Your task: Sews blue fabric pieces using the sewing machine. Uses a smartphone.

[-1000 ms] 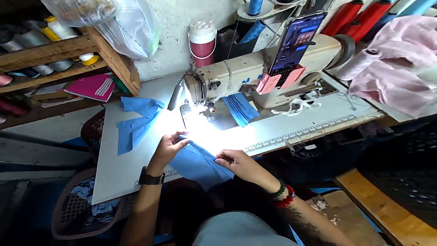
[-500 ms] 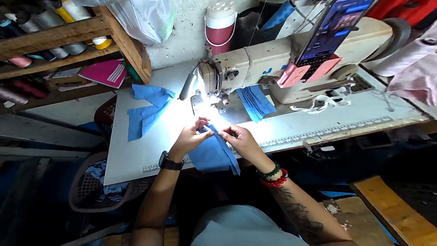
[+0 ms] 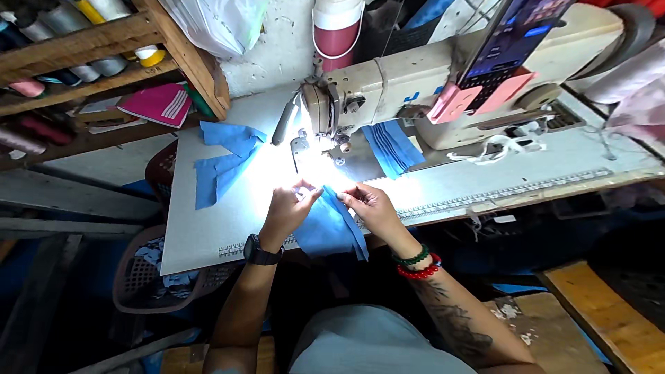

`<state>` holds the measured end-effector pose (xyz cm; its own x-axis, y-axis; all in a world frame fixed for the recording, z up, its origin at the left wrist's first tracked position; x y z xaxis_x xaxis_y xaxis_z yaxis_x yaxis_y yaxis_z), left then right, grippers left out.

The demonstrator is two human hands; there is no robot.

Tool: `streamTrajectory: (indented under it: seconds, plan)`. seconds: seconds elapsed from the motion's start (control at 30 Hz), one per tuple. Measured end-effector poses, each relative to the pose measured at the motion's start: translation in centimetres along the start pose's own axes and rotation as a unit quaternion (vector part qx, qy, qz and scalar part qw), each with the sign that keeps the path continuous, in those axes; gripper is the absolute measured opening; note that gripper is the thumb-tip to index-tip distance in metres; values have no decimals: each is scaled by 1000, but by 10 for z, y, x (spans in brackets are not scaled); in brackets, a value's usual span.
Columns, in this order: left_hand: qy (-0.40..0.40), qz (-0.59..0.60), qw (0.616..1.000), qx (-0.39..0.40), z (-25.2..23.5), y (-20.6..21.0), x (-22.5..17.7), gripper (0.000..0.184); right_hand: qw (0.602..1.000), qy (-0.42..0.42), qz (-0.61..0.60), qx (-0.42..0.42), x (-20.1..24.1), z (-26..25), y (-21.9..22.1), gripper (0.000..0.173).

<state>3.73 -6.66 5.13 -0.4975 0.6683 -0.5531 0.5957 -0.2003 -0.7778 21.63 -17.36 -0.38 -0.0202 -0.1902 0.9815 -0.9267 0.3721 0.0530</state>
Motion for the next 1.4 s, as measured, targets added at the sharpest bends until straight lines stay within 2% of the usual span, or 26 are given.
streamTrajectory:
  seconds: [0.13,0.2,0.27,0.37,0.43,0.5,0.7,0.8,1.0,1.23,1.4]
  plan:
    - [-41,75,994,73,4,0,-4,16,1000,-4,2,10,1,2,2,13]
    - [-67,138,982,109,4,2,-5,23,999,-13,-8,28,2,4,4,13]
    - [-86,165,977,108,3,6,-4,20,999,-24,-19,36,3,7,6,13]
    - [-55,175,980,76,2,6,-3,9,999,-21,-28,33,4,9,7,13]
    - [-20,210,973,96,1,5,-2,6,998,-13,-40,38,5,10,6,12]
    - [-36,241,964,105,1,6,0,5,998,-7,-48,42,6,11,7,10]
    - [-49,222,968,102,3,1,2,7,996,48,-33,61,8,10,11,15]
    - [-56,224,967,110,4,-1,1,7,997,48,-19,59,9,9,14,19]
    - [-52,231,968,82,7,-1,1,5,998,29,-31,46,8,8,19,14]
    - [-59,248,964,80,11,-7,-5,23,996,62,-53,42,5,10,21,13]
    - [-57,254,962,83,-4,1,9,20,994,71,-25,77,4,12,19,13]
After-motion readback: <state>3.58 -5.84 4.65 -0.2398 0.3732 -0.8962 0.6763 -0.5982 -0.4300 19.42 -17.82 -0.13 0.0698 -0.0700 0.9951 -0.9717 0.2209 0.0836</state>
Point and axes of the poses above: each hand's wrist, its own z-axis away from the middle knuckle, its own y-axis out of the palm, x = y × z, the point moved 2 cm from there along -z, towards the middle knuckle, and after that the axes turned 14 degrees about -z, right-handed, at the moved point
